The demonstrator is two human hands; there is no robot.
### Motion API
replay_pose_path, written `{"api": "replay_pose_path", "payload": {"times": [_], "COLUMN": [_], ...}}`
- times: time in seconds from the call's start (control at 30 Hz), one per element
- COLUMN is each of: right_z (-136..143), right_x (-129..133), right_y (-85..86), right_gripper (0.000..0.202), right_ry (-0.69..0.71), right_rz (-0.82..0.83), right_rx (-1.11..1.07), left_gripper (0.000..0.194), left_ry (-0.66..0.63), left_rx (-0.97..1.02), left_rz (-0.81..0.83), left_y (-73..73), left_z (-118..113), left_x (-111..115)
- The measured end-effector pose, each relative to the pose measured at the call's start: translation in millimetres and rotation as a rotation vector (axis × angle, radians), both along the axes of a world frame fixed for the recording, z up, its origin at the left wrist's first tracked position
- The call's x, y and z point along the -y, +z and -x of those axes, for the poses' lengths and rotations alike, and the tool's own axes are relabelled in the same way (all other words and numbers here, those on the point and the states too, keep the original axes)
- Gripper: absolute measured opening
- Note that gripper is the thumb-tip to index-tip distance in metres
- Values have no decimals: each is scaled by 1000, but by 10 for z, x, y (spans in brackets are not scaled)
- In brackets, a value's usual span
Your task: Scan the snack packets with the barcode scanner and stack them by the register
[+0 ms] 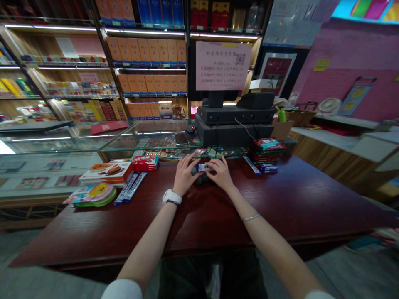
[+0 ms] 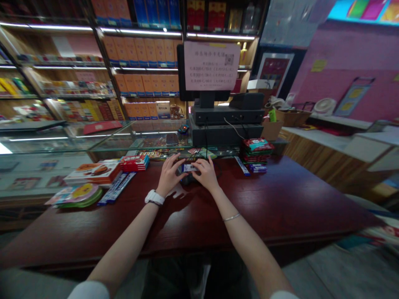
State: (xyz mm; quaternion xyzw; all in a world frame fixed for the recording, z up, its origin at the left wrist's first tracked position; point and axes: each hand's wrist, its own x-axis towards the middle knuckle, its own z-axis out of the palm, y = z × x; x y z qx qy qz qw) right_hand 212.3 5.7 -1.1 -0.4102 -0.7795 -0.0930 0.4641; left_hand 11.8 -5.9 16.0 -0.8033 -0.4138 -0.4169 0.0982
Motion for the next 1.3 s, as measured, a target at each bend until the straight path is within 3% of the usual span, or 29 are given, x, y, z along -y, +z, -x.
{"api": "replay_pose_path", "payload": {"times": [0.5, 0.9, 1.3], "right_z": [43, -148, -89], "right_x": [7, -55, -56], "right_y": [-26, -14, -20], "right_gripper": [27, 25, 21], "right_ry": [18, -46, -67], "right_rz": [21, 13, 14], "right_rx": [62, 22, -37], "left_gripper": [25, 23, 26], "left_ry": [-3, 46, 88], "left_rx": [-80, -18, -1], "left_rz": [24, 17, -30], "left_y": [-52, -72, -51], "left_z": [-5, 114, 80], "left_x": [-24, -98, -54]}}
